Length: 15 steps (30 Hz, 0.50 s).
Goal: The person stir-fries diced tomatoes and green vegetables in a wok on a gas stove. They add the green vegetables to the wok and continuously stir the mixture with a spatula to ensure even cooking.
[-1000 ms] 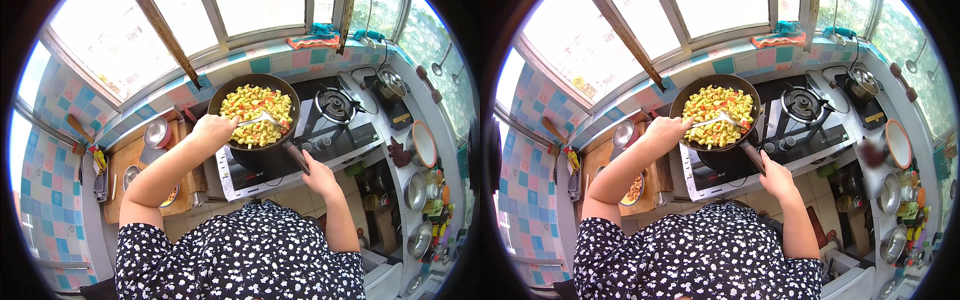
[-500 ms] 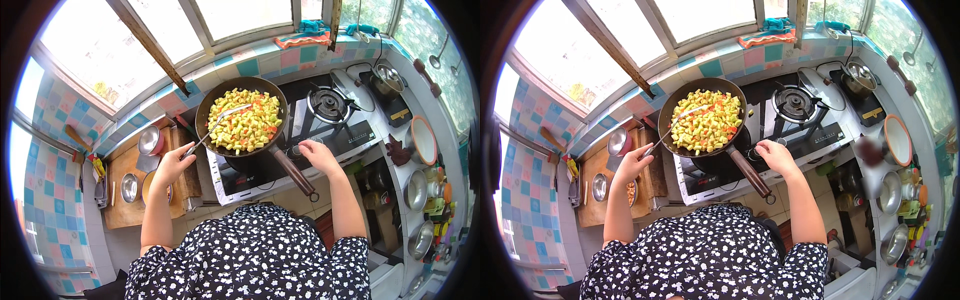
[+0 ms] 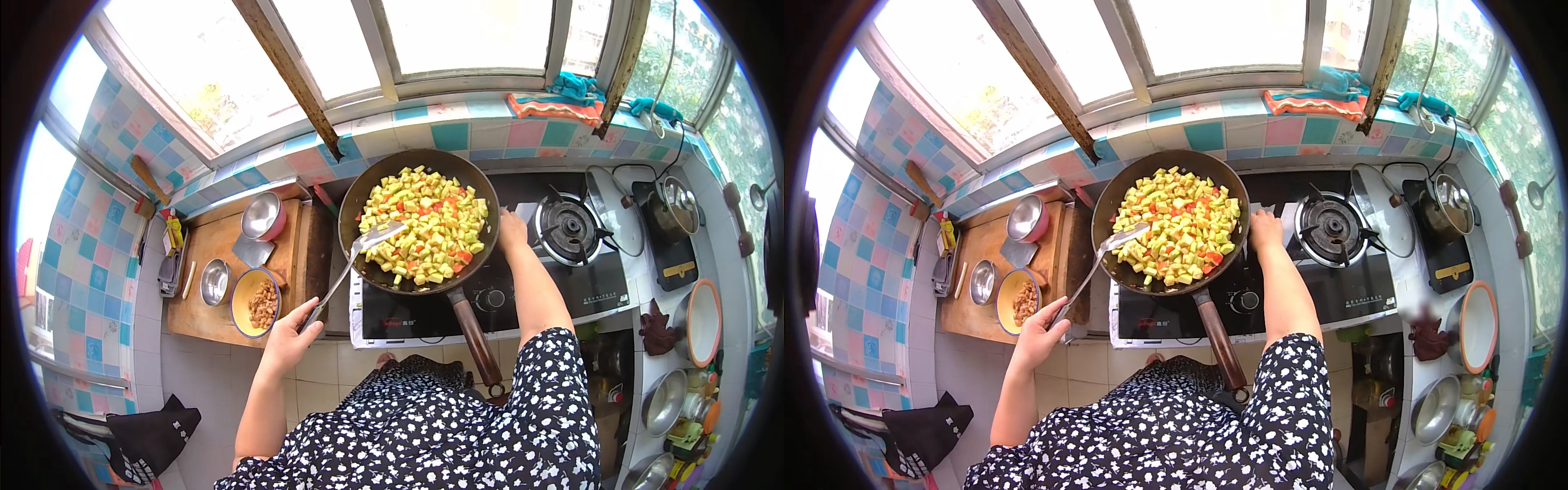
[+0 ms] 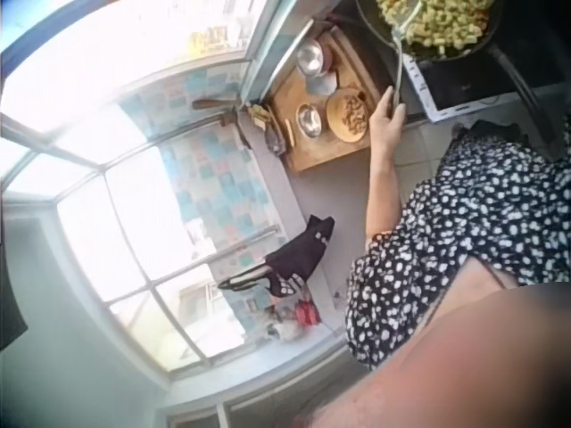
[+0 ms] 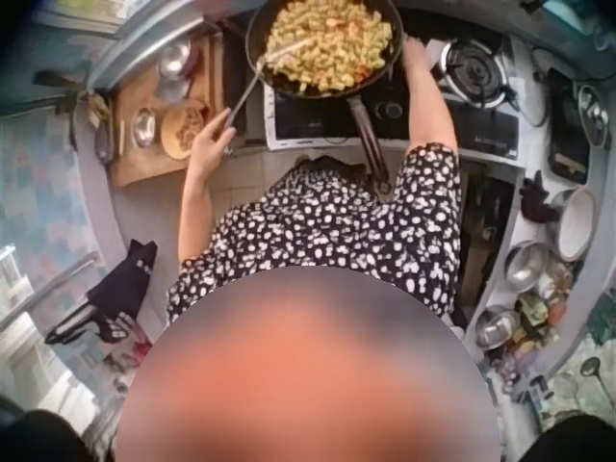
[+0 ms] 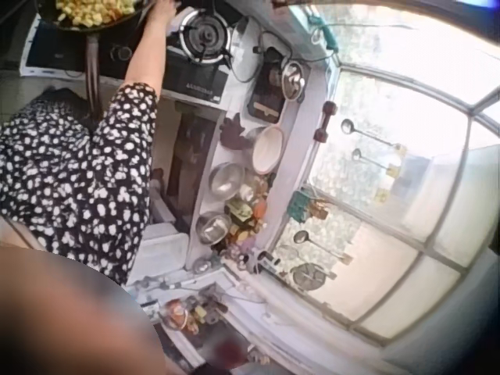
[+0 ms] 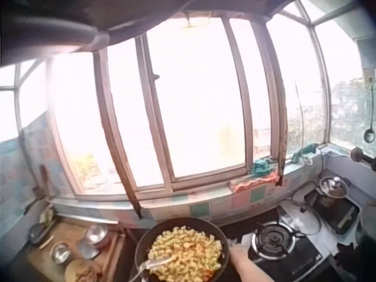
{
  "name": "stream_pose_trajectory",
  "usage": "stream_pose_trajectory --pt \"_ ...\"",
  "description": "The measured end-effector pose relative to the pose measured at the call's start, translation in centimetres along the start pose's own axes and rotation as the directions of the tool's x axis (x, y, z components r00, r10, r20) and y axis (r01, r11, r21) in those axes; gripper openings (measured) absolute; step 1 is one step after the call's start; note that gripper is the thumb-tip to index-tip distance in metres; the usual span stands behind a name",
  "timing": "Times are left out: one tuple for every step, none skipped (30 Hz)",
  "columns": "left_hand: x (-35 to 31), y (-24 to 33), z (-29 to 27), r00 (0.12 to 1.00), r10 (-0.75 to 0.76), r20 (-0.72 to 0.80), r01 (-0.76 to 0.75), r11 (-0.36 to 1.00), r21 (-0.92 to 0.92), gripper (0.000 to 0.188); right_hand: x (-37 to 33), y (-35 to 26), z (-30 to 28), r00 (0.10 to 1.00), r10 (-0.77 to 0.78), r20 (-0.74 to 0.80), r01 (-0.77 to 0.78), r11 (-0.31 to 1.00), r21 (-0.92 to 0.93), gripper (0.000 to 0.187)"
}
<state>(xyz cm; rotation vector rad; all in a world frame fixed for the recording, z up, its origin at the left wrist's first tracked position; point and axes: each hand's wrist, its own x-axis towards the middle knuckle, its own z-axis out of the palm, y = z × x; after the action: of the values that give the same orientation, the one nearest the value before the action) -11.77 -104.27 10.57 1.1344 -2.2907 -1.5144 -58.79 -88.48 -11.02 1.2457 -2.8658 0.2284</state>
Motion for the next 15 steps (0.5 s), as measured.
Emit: stream_pose_trajectory --pt "-0.2 0.1 0.1 1.000 0.022 -0.011 -0.022 1.000 0.009 0.051 0.1 -0.1 0.0 1.000 -0.012 0.006 0.012 1.000 -0.003 0.025" --pt "-0.2 0.4 0.2 0.999 0.046 -0.019 -0.046 0.999 0.021 0.051 0.2 -0.1 0.0 1.000 -0.010 0.011 0.009 1.000 0.023 0.024" --pt "-0.2 0.7 0.4 0.997 0.073 -0.024 -0.072 0.997 0.032 0.051 0.4 0.0 -0.2 0.999 -0.046 -0.004 0.046 0.999 -0.026 0.023" --pt "0.0 0.8 0.4 0.994 0.100 -0.036 -0.098 0.994 0.056 0.052 0.1 0.0 -0.3 0.996 -0.056 -0.065 0.056 0.998 -0.001 0.021" --pt "0.2 1.1 0.4 0.995 0.097 -0.035 -0.095 0.995 0.044 0.052 -0.5 0.2 -0.5 0.990 -0.060 -0.125 0.063 0.998 0.023 0.019" --pt "0.6 1.2 0.4 0.995 0.094 -0.028 -0.093 0.995 0.025 0.053 -1.2 0.0 -1.7 0.988 0.006 -0.154 0.011 0.994 0.108 0.018" --pt "0.7 1.3 0.5 0.996 0.088 -0.022 -0.087 0.996 0.006 0.053 -2.2 -0.5 -3.1 0.982 0.072 -0.175 -0.037 0.980 0.194 0.017" --pt "1.2 1.6 0.8 0.995 0.101 -0.013 -0.101 0.994 -0.030 0.053 -3.4 -0.8 -4.4 0.971 0.143 -0.191 -0.086 0.956 0.280 0.016" --pt "1.7 1.7 1.0 0.993 0.117 -0.009 -0.117 0.993 -0.020 0.053 -5.3 -0.5 -5.5 0.944 0.167 -0.286 -0.052 0.928 0.369 0.015" --pt "2.3 1.6 1.2 0.991 0.134 -0.003 -0.134 0.991 -0.010 0.053 -7.0 -0.3 -6.7 0.941 0.249 -0.228 -0.088 0.833 0.546 0.016" --pt "2.9 1.7 1.4 0.988 0.152 0.007 -0.152 0.988 0.001 0.053 -8.8 -0.1 -7.5 0.933 0.322 -0.158 -0.123 0.702 0.701 0.018" --pt "3.8 2.4 1.7 0.985 0.172 0.028 -0.174 0.975 0.136 0.055 -11.0 0.6 -7.8 0.927 0.360 -0.101 -0.152 0.610 0.778 0.019" --pt "4.7 3.3 1.9 0.986 0.158 0.053 -0.167 0.943 0.288 0.059 -13.3 1.3 -8.2 0.920 0.390 -0.045 -0.175 0.509 0.843 0.021" --pt "6.0 2.8 2.2 0.970 0.231 0.079 -0.244 0.905 0.350 0.060 -15.7 1.6 -8.7 0.913 0.408 0.005 -0.185 0.403 0.896 0.022" --pt "7.5 1.8 2.7 0.944 0.307 0.117 -0.328 0.854 0.405 0.062 -18.2 1.6 -9.2 0.892 0.446 0.071 -0.205 0.259 0.944 0.021"
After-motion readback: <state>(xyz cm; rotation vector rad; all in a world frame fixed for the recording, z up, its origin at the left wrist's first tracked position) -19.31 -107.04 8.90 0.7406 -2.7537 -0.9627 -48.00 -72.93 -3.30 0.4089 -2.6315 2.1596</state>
